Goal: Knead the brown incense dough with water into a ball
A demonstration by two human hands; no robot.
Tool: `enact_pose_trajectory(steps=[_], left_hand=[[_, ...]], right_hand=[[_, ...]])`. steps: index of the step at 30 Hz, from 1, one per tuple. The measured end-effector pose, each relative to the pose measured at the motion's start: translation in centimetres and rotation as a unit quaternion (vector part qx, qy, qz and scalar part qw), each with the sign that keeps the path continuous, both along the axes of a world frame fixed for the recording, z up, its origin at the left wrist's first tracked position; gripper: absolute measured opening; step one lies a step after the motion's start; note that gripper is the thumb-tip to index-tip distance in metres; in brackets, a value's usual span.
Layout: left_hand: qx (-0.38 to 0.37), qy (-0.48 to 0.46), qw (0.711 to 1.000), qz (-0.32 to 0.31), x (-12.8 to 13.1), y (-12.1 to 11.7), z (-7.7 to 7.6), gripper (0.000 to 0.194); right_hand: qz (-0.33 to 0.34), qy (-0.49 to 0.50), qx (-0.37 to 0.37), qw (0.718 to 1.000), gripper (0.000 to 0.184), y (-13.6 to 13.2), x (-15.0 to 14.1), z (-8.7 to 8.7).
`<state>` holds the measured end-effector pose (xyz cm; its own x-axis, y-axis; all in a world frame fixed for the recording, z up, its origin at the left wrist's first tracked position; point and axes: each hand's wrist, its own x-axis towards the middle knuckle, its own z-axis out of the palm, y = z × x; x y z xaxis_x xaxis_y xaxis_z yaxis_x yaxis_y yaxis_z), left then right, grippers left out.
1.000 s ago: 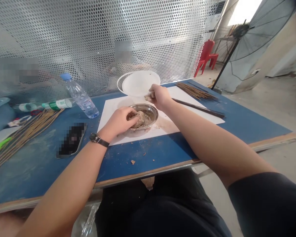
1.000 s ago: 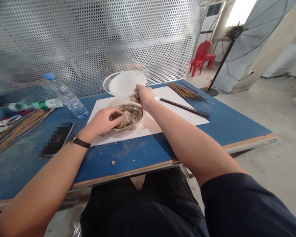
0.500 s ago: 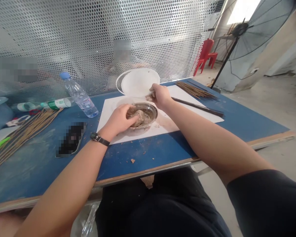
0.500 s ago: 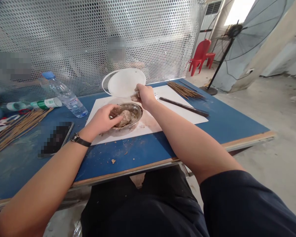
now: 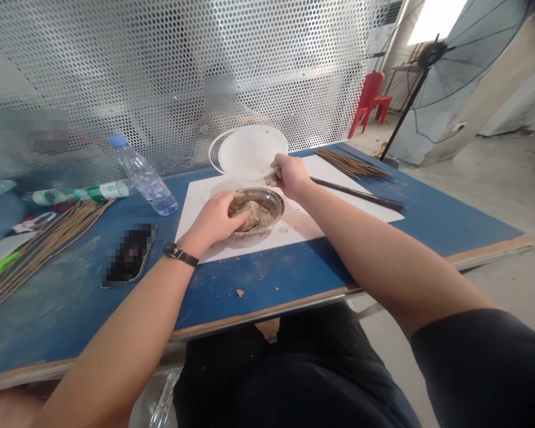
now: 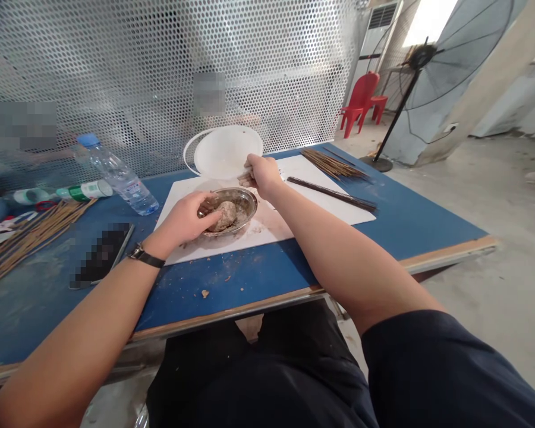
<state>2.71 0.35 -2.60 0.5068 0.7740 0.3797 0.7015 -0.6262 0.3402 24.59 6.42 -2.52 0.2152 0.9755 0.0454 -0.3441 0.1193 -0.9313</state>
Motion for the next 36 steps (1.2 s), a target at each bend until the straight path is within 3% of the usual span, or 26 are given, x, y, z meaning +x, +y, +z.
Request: enact_pose_trajectory(steps=[10,25,36], left_hand=[[0.006,0.001,1.000,-0.017,0.07,0.22,-0.33,0.039],[0.006,0.002,1.000,0.012,-0.06,0.36,-0.56,0.057],[-0.003,0.012,1.000,-0.007,-0.11,0.38,-0.40,0.045]], right_hand=[[-0.004,-0.026,0.006,1.000,0.014,-0.49,-0.19,0.22],[0.000,-0.043,0.016,0.999,0.009,-0.57,-0.26,0.27],[-0.001,-0.060,0.030,0.998,0.009,0.06,-0.11,-0.42]])
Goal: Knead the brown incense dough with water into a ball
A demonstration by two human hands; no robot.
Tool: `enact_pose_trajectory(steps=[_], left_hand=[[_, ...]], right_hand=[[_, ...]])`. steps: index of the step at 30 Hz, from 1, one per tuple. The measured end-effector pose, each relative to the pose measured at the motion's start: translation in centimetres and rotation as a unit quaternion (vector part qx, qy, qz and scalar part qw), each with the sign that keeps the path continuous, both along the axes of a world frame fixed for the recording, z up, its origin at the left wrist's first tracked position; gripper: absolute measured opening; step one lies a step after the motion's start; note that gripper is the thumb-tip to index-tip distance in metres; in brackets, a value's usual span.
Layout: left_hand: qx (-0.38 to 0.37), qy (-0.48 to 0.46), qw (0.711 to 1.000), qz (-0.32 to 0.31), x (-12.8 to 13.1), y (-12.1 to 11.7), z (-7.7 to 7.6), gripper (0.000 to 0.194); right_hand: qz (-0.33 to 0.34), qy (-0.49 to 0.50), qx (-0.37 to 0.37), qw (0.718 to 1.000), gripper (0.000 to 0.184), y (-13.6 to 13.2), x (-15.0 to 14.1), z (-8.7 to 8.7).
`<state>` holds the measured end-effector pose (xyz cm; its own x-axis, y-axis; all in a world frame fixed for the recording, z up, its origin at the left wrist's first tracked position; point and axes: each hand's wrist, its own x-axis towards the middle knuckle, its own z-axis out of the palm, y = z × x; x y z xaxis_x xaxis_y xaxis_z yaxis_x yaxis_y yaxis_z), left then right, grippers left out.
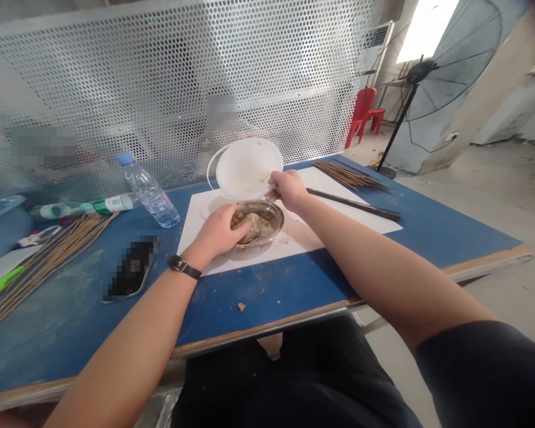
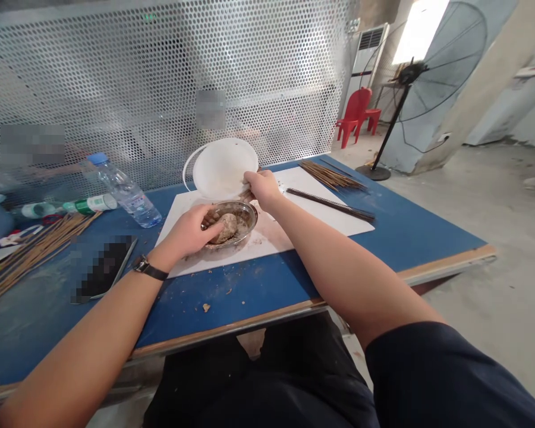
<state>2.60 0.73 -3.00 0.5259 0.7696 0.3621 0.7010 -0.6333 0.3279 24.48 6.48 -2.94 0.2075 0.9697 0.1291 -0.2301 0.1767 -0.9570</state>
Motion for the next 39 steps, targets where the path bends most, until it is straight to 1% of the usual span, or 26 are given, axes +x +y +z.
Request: enact_pose_trajectory(steps=[5,12,25,32,39], left_hand=[[0.004,0.002,1.000,0.005,0.00,0.01,-0.03,0.046],[-0.001,-0.006,1.000,-0.003,0.08,-0.18,0.09,0.042],[0.000,-0.007,1.000,-0.001,-0.11,-0.05,-0.03,0.045],[-0.003,-0.003,1.000,0.001,-0.07,-0.10,0.08,0.045],[0.001,-0.001,1.000,-0.008,0.01,-0.23,0.16,0.037]], right_hand=[[-0.005,-0.006,0.000,1.000,0.009,0.03,-0.02,-0.01],[-0.008,-0.012,0.004,1.000,0.008,-0.20,-0.11,0.10],[-0.019,-0.035,-0.003,0.999,0.011,-0.70,-0.12,0.47],[-0.017,-0.037,-0.001,0.999,0.009,-0.56,-0.05,0.42],[-0.008,-0.024,-0.004,1.000,0.012,-0.59,-0.08,0.35]])
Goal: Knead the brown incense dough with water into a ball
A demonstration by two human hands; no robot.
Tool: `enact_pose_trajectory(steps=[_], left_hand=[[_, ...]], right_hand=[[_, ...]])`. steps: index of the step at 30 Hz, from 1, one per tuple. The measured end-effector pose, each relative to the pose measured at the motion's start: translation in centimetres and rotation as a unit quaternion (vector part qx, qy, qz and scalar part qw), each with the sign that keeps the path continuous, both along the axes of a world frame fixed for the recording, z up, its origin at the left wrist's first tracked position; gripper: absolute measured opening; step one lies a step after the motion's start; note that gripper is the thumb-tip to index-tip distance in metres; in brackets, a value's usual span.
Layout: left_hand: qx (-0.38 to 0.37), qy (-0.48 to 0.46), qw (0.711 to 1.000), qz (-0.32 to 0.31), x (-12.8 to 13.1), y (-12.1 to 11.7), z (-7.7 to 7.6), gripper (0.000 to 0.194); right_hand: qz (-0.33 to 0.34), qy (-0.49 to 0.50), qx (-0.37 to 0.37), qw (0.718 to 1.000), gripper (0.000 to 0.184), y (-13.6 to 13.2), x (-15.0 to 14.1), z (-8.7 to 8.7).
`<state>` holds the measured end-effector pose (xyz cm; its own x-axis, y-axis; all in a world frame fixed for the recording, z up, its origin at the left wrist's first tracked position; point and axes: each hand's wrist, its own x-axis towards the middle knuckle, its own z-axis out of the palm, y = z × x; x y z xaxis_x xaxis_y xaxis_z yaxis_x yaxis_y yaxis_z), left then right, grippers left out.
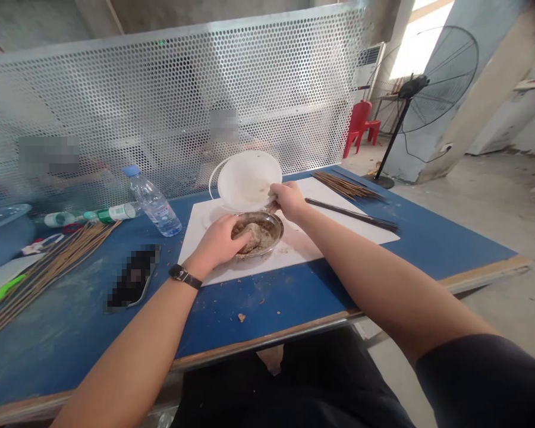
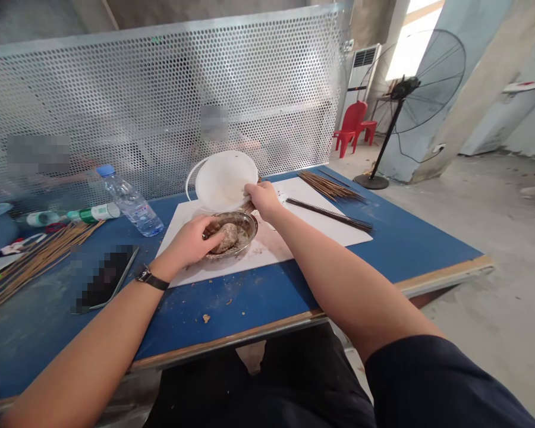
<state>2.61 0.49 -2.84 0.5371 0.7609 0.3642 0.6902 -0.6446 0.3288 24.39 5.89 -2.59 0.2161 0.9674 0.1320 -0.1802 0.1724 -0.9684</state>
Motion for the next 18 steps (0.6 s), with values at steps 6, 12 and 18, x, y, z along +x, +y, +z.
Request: enact_pose_trajectory(steps=[6,12,18], left_hand=[[0.003,0.000,1.000,0.002,0.04,0.14,-0.03,0.033],[0.002,-0.002,1.000,0.000,0.03,0.16,-0.03,0.035],[-0.002,0.002,1.000,0.002,-0.06,0.13,0.05,0.038]], right_hand=[[0.001,0.004,0.000,1.000,0.015,0.03,0.15,-0.24],[0.007,0.007,-0.003,1.000,0.016,-0.25,0.20,-0.16],[0.010,0.010,-0.005,1.000,0.015,-0.62,0.18,0.04]])
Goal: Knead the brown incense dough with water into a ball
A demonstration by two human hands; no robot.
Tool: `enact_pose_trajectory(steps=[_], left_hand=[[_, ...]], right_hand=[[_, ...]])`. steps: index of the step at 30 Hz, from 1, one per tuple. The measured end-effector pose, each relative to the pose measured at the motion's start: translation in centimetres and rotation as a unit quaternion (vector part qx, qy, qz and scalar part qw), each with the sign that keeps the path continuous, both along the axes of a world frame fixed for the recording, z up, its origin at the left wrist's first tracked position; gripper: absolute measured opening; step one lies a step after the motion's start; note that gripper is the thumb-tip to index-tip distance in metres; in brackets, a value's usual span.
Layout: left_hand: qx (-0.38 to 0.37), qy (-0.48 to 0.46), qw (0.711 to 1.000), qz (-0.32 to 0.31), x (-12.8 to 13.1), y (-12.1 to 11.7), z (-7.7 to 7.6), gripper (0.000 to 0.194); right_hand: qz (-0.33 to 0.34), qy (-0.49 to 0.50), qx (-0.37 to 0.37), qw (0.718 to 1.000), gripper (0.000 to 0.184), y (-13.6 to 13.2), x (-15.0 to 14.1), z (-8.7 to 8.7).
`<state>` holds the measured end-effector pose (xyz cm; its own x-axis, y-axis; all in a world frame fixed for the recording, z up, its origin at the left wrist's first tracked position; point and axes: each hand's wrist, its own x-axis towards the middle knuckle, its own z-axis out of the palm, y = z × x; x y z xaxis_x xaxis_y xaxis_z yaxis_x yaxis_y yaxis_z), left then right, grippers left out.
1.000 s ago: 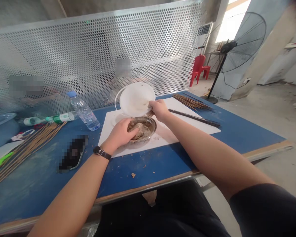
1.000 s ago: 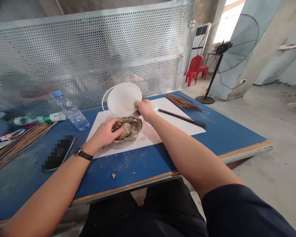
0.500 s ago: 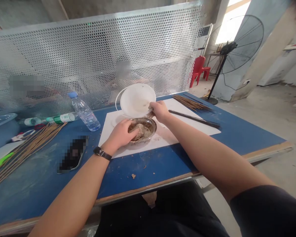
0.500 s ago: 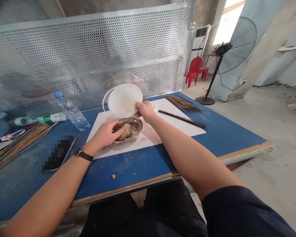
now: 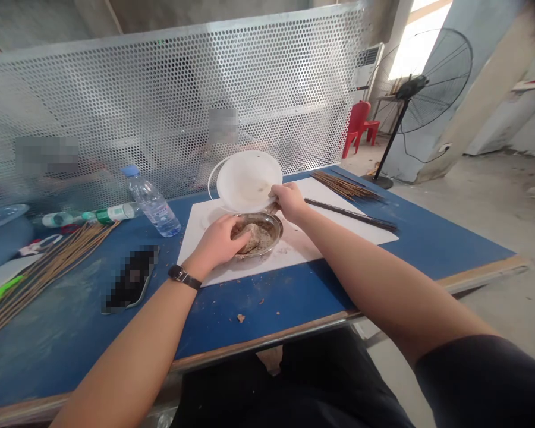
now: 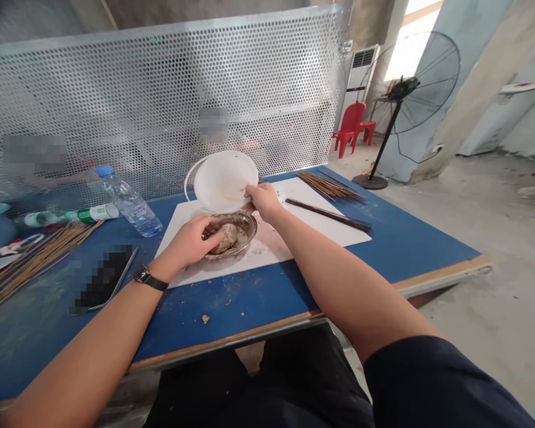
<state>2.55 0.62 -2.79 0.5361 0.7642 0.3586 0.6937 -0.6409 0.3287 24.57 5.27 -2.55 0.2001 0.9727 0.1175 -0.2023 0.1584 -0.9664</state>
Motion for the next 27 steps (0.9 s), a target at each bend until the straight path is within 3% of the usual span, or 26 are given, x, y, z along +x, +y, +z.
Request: enact_pose_trajectory(steps=[27], left_hand=[[-0.007,-0.005,1.000,0.006,0.04,0.05,-0.12,0.038]], right_hand=[[0.004,-0.010,0.004,1.000,0.017,0.27,0.27,-0.28]])
